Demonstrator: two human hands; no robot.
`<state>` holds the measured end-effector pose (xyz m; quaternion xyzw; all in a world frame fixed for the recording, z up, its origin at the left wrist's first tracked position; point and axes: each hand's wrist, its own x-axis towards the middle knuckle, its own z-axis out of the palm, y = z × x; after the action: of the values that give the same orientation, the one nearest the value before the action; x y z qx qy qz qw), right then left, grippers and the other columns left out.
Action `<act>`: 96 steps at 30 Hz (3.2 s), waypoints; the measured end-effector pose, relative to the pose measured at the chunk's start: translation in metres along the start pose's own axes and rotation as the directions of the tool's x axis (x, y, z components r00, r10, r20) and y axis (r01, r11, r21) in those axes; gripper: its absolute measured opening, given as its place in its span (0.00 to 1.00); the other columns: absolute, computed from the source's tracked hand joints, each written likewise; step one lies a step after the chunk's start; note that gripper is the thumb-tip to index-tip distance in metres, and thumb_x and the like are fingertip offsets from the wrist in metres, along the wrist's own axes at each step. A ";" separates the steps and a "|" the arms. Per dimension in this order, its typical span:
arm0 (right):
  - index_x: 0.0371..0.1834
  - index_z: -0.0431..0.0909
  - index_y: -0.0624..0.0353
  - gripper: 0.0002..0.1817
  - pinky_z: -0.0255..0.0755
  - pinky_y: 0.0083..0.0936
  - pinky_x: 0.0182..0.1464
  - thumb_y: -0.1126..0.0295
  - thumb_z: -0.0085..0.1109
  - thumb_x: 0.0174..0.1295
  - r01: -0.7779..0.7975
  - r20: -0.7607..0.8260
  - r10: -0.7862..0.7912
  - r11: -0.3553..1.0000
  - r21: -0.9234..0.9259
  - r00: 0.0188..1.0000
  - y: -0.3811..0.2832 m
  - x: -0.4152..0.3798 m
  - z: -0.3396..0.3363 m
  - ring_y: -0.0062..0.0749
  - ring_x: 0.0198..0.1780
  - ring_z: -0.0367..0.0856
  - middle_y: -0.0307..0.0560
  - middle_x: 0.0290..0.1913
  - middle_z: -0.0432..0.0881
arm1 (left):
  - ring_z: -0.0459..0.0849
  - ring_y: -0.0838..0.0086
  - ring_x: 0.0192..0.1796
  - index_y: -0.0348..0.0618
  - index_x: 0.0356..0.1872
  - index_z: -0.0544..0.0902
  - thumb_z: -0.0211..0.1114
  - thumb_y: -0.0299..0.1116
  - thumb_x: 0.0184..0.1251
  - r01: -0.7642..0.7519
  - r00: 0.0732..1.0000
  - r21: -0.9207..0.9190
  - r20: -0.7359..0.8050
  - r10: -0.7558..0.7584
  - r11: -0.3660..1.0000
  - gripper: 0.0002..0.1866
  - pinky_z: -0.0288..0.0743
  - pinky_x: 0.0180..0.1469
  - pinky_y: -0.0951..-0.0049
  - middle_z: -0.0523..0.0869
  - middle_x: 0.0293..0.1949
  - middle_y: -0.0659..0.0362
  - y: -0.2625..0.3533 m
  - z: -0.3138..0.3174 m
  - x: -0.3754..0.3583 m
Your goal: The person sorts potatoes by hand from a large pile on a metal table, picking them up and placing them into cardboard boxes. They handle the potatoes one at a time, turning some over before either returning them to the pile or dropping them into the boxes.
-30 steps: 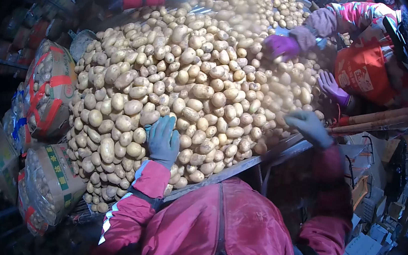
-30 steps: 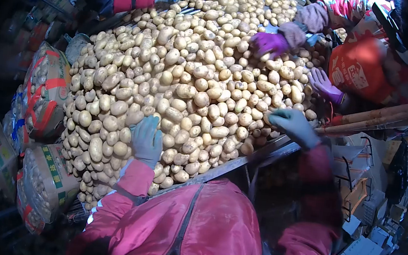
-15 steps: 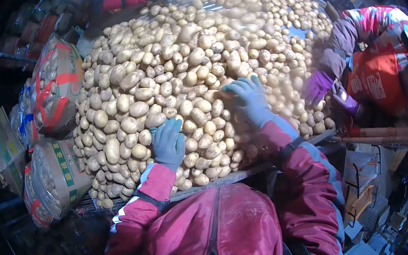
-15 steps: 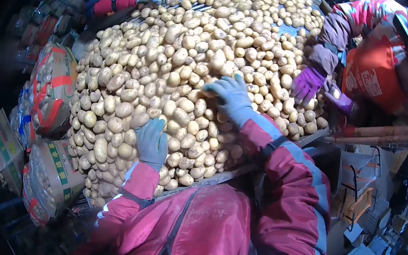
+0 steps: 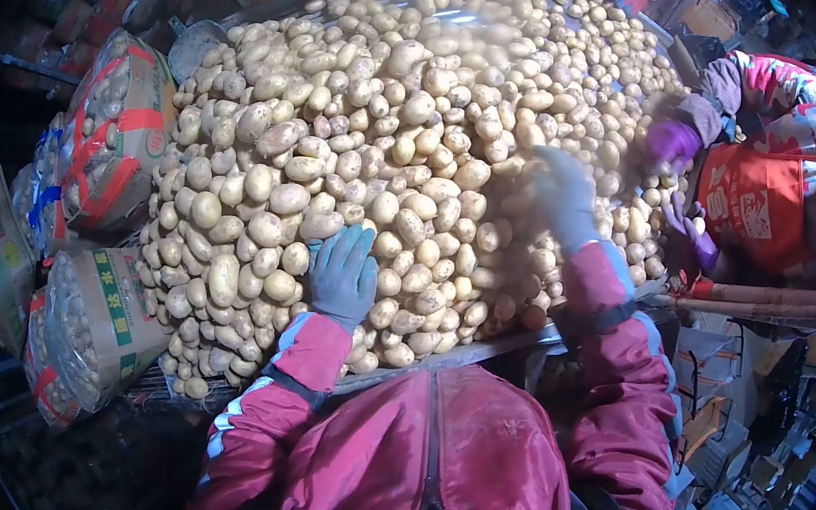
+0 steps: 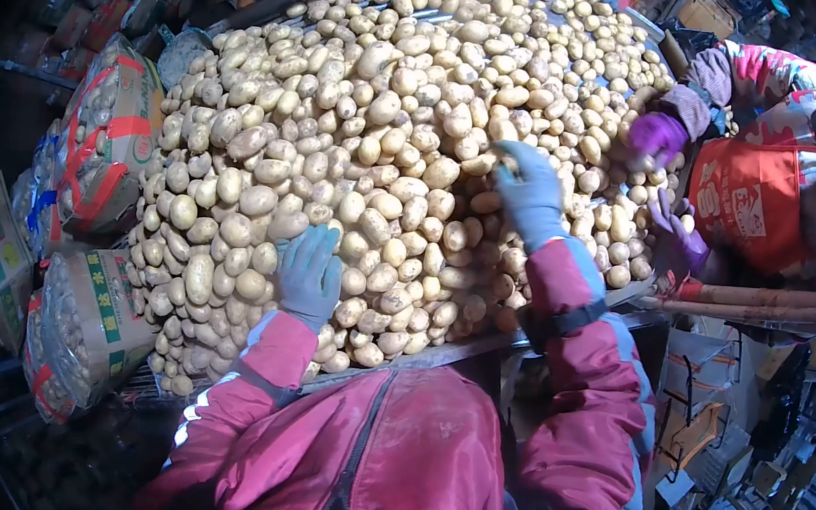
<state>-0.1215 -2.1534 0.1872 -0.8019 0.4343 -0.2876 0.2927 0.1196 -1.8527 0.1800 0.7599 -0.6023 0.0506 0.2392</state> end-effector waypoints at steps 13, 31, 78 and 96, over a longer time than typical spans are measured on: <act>0.59 0.85 0.58 0.30 0.82 0.43 0.57 0.50 0.75 0.59 -0.061 0.572 0.128 0.989 -0.134 0.810 -0.005 0.021 0.059 0.51 0.55 0.88 0.55 0.53 0.90 | 0.84 0.51 0.60 0.42 0.61 0.87 0.66 0.30 0.70 -0.002 1.000 -0.098 0.012 0.003 0.995 0.19 0.76 0.67 0.51 0.87 0.59 0.49 0.007 -0.010 0.011; 0.52 0.86 0.56 0.19 0.81 0.37 0.39 0.51 0.65 0.75 -0.530 0.424 0.452 0.133 0.838 0.784 0.053 -0.120 -0.033 0.34 0.44 0.86 0.42 0.47 0.88 | 0.82 0.58 0.66 0.62 0.63 0.86 0.65 0.33 0.68 -0.384 0.571 0.149 0.814 0.107 0.911 0.22 0.77 0.68 0.57 0.83 0.62 0.52 0.056 0.067 0.183; 0.57 0.87 0.62 0.17 0.79 0.30 0.58 0.63 0.62 0.72 -0.311 0.361 0.187 0.893 0.324 0.914 -0.027 -0.099 -0.036 0.32 0.54 0.87 0.48 0.51 0.90 | 0.67 0.48 0.77 0.50 0.72 0.80 0.68 0.41 0.70 -0.109 0.978 0.000 0.179 0.107 0.994 0.29 0.57 0.81 0.45 0.78 0.71 0.51 -0.011 0.004 0.024; 0.49 0.89 0.49 0.16 0.81 0.48 0.56 0.68 0.65 0.57 0.105 0.521 -0.051 0.992 -0.074 0.852 -0.009 -0.027 0.088 0.58 0.53 0.88 0.58 0.47 0.89 | 0.77 0.51 0.70 0.47 0.66 0.84 0.69 0.36 0.69 -0.007 0.972 -0.189 0.231 0.051 0.982 0.25 0.71 0.74 0.53 0.83 0.66 0.49 0.036 0.045 0.090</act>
<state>-0.0662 -2.1066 0.1298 -0.8802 0.3204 -0.0510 0.3463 0.1008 -1.9575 0.1841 0.7259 -0.6395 -0.0926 0.2358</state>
